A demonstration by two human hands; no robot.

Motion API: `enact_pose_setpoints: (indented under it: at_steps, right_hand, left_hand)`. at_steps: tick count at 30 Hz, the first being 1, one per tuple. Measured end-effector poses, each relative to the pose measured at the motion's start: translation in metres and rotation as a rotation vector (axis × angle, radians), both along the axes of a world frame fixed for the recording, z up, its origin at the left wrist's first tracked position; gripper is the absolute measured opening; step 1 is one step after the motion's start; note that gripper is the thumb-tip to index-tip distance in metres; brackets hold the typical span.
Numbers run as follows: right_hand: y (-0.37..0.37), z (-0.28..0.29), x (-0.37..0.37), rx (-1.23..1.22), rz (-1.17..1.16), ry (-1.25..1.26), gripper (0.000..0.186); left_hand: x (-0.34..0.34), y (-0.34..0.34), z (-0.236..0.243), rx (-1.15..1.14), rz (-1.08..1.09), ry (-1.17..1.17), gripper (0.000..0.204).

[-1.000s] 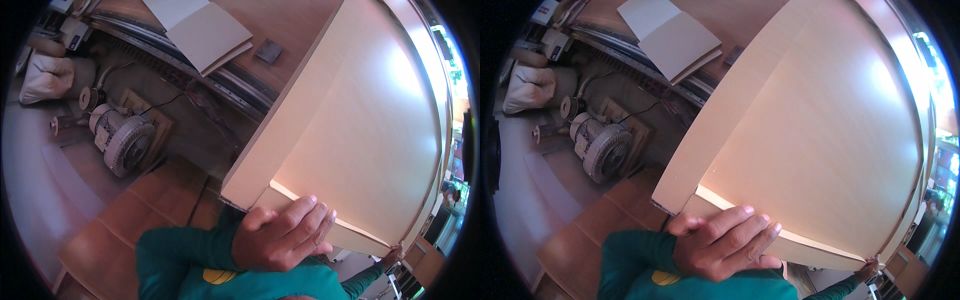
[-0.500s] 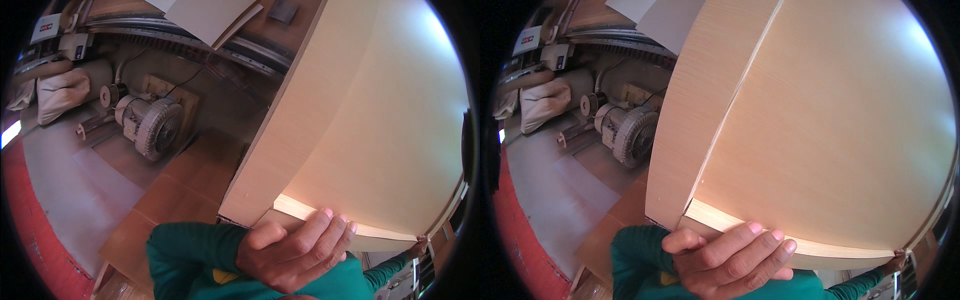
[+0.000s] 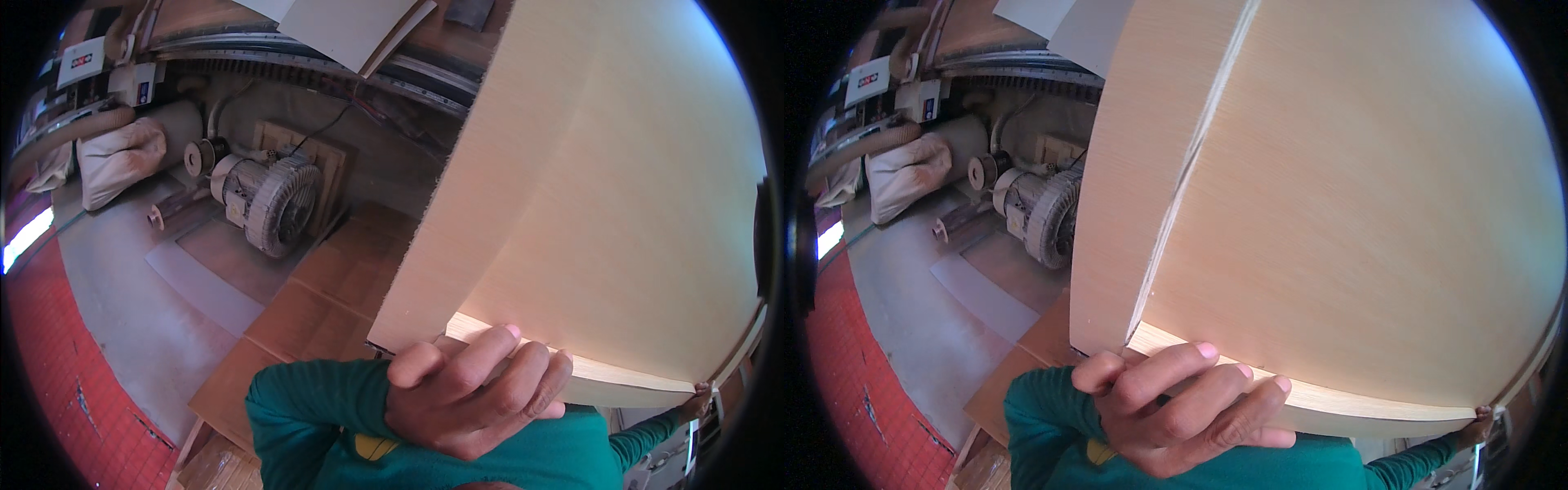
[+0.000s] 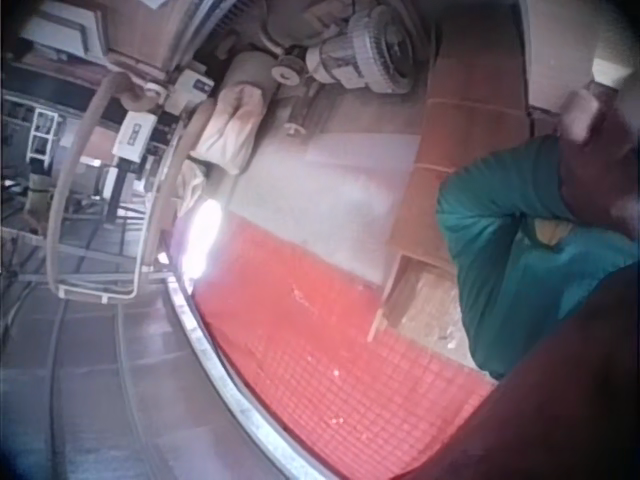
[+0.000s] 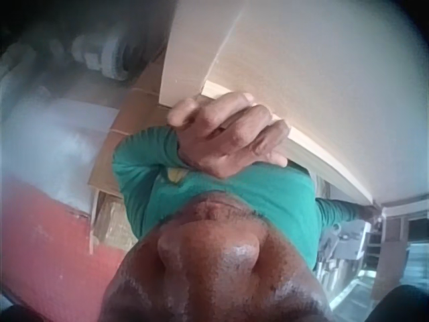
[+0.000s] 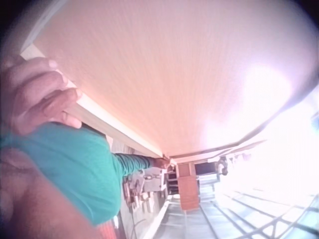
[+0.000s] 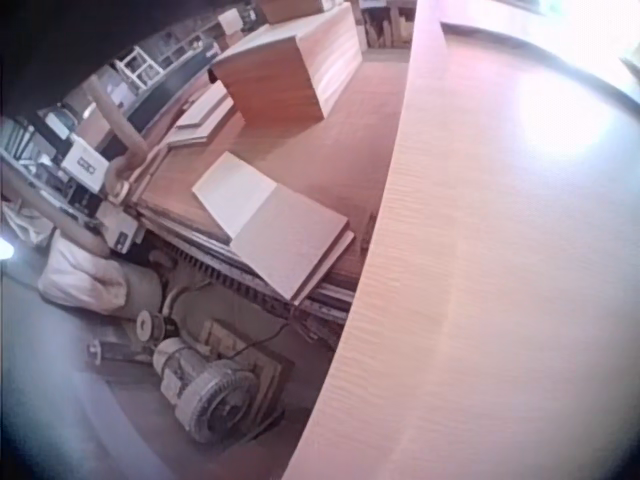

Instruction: The person applies a thin strip of wood veneer to the edge of a large curved wooden panel. They measure, cut, and fit the veneer strip along the panel's edge, then press it into place.

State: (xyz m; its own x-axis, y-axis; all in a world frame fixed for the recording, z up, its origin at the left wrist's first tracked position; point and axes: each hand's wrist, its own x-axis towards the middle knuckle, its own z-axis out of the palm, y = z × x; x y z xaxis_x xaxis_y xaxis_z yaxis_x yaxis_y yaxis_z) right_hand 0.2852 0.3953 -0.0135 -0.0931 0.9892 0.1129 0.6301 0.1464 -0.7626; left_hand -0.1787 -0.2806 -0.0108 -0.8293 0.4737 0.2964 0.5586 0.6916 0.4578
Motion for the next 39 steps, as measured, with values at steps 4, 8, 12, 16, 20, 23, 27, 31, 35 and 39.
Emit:
enact_pose_setpoints:
  at_steps: [4, 8, 12, 16, 20, 23, 27, 31, 35, 39]
  right_hand:
    - [-0.025, -0.008, -0.005, 0.025, 0.045, -0.024, 0.032]
    - [0.013, -0.011, 0.028, 0.012, 0.145, -0.023, 0.031]
    - [0.032, -0.028, 0.016, 0.298, 0.335, -0.293, 0.037]
    - [-0.074, -0.035, -0.019, 0.114, 0.171, -0.086, 0.040]
    - [-0.074, -0.041, -0.034, 0.064, 0.364, -0.053, 0.035]
    - [-0.121, 0.020, -0.115, -0.001, 0.572, -0.304, 0.029]
    - [-0.179, 0.056, -0.132, 0.122, 0.846, -0.437, 0.026]
    - [-0.185, 0.064, -0.141, 0.197, 0.835, -0.356, 0.027]
    - [-0.180, 0.104, -0.160, 0.170, 0.759, -0.344, 0.030]
    - [-0.126, 0.132, -0.158, 0.170, 1.037, -0.073, 0.048]
  left_hand:
    - [0.000, 0.001, 0.004, -0.059, -0.037, -0.020, 0.044]
    - [0.000, 0.000, 0.001, -0.048, -0.024, -0.012, 0.048]
    - [0.002, 0.000, -0.021, 0.009, 0.031, 0.073, 0.047]
    - [-0.004, 0.003, -0.014, -0.048, -0.115, 0.139, 0.062]
    - [-0.020, -0.006, -0.004, -0.060, -0.151, 0.064, 0.045]
    - [-0.028, -0.009, 0.014, -0.053, -0.150, 0.001, 0.027]
    - [-0.037, 0.012, 0.024, -0.030, -0.258, 0.159, 0.012]
    - [-0.064, 0.012, 0.064, 0.130, -0.284, 0.565, 0.026]
    - [-0.081, 0.005, 0.096, 0.309, -0.278, 0.210, 0.032]
    - [-0.094, 0.019, 0.115, 0.338, -0.340, -0.095, 0.028]
